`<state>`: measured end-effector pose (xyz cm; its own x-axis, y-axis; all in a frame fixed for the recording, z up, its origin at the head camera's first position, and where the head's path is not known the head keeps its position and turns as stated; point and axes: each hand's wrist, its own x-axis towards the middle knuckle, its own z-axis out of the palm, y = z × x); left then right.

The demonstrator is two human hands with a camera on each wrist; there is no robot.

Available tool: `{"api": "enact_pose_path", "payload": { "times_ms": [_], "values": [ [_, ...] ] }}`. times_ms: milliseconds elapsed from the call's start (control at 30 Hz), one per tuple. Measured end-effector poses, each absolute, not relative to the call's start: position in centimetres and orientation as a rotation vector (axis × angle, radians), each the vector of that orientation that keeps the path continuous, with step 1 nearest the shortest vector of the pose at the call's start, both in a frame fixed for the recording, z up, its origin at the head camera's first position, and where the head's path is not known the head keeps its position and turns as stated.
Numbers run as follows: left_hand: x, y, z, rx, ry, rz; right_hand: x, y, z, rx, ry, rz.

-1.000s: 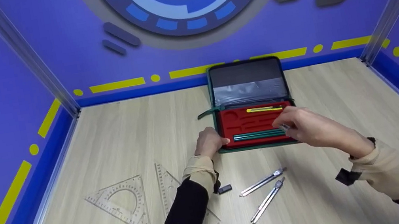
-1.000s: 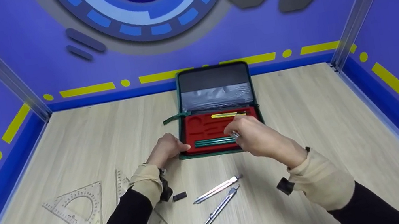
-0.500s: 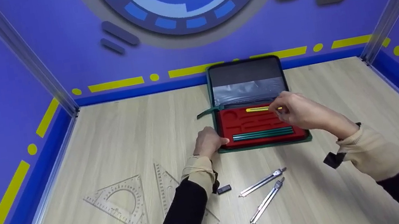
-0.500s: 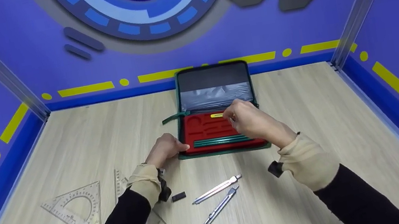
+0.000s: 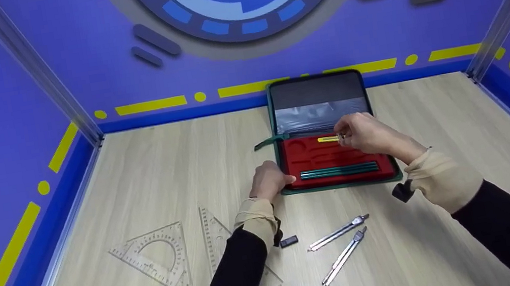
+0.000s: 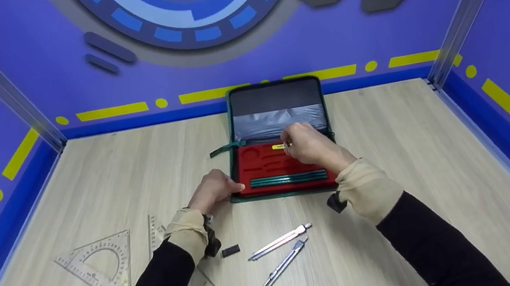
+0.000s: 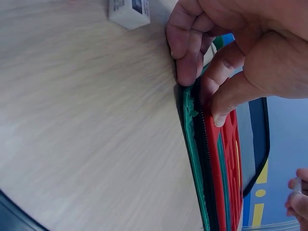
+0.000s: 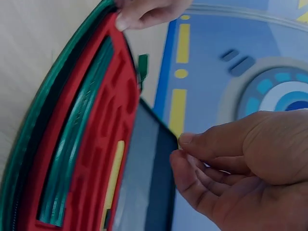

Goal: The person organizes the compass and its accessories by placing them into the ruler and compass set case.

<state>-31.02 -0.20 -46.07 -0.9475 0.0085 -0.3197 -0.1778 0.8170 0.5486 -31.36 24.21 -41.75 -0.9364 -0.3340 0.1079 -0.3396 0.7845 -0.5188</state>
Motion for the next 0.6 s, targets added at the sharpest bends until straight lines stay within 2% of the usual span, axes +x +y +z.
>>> {"api": "enact_pose_path", "payload": {
  "times_ms": [600],
  "values": [
    [-31.1, -0.2, -46.2, -0.124, 2.715, 0.842, -37.0, 21.9, -44.4, 0.681, -3.042, 0.649]
  ]
}}
